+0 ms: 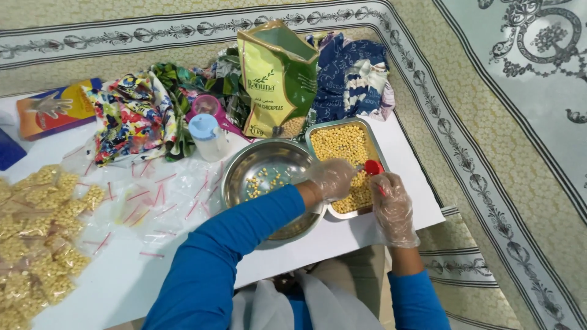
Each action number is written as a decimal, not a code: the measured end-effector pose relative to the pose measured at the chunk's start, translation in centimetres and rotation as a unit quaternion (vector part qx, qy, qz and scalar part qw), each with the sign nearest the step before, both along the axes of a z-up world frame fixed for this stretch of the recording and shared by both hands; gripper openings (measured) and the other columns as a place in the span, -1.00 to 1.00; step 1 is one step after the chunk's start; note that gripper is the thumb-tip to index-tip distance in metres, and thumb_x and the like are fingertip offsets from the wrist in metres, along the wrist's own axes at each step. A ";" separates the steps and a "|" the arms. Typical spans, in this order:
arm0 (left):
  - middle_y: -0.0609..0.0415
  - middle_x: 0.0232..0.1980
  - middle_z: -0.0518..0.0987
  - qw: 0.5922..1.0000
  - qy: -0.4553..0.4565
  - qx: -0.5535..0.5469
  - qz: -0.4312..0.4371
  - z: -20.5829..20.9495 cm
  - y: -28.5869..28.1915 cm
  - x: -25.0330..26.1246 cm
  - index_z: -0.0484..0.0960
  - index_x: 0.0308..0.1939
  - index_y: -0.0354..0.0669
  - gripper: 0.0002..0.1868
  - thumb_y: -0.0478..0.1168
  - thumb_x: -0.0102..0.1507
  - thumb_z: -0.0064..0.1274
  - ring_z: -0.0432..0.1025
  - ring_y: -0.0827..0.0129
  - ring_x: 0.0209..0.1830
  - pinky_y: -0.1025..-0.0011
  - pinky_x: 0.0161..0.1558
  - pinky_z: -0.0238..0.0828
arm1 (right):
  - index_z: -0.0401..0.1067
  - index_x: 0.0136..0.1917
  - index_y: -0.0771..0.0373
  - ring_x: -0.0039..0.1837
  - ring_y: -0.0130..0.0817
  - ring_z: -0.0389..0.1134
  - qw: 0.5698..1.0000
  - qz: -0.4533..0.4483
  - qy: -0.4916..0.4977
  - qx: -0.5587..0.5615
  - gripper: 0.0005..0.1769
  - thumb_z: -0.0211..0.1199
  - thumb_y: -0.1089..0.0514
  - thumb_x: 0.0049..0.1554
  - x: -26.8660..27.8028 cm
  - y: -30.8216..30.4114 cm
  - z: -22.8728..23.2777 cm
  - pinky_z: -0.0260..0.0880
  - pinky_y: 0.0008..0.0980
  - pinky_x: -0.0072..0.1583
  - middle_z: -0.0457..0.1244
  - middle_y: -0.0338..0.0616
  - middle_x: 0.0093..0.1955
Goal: The person, wearing gloves, uses a small red scoop to transfer chickpeas from a metal tray into a metal bowl, then fills small plastic bags with the chickpeas by hand and places them in a pile on the table.
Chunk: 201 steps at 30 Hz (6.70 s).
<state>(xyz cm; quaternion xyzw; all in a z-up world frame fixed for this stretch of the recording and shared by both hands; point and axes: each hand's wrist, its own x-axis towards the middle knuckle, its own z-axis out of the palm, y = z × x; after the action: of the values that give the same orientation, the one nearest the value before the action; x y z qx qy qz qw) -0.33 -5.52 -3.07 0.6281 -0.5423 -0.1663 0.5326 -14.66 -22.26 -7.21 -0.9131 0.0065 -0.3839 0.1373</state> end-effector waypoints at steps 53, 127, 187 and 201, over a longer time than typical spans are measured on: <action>-0.07 -0.08 0.74 0.954 0.066 0.086 0.281 7.2 16.7 0.4 0.77 0.01 -0.03 -0.70 -0.21 0.22 0.08 0.64 0.09 -0.06 0.24 -0.11 0.62 | 0.54 -0.10 0.28 -0.07 -0.03 0.49 0.941 0.221 -0.081 0.243 -0.91 0.23 0.26 0.22 2.8 14.3 7.1 0.51 -0.23 -0.12 0.38 -0.03 -0.15; -0.24 -0.02 0.69 0.970 0.060 0.017 0.233 7.2 15.1 -1.4 0.68 0.11 -0.26 -0.69 -0.32 0.29 0.13 0.60 -0.05 0.03 0.24 -0.04 0.64 | 0.43 -0.01 0.28 -0.08 -0.08 0.50 0.906 0.192 -0.092 0.365 -0.86 0.06 0.23 0.31 2.4 13.0 6.4 0.58 -0.22 -0.10 0.38 0.11 -0.11; -0.10 -0.37 0.68 0.924 0.172 0.245 0.237 -6.2 -6.9 3.7 0.76 -0.31 -0.15 -0.78 -0.24 0.16 -0.01 0.64 -0.06 -0.15 0.18 -0.18 0.55 | 0.39 -0.12 0.13 -0.18 -0.27 0.48 0.779 -0.095 -0.053 0.617 -0.77 0.06 0.02 0.30 1.2 1.4 3.5 0.57 -0.35 -0.14 0.41 0.01 -0.14; -0.12 -0.28 0.72 0.969 0.074 0.086 0.218 7.1 9.3 0.5 0.72 0.05 -0.22 -0.68 -0.29 0.25 0.02 0.64 0.06 -0.17 0.18 -0.12 0.57 | 0.38 -0.10 0.29 -0.19 -0.15 0.50 0.842 0.111 -0.106 0.517 -0.69 0.00 0.07 0.37 2.1 10.8 8.7 0.59 -0.33 -0.23 0.40 0.22 -0.10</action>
<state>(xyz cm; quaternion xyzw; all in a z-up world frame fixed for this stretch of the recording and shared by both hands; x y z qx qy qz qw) 0.15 3.77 4.07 0.7608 -0.3347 -0.1383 0.5385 -12.54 -11.48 1.45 -0.6580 0.0884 -0.4012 0.6310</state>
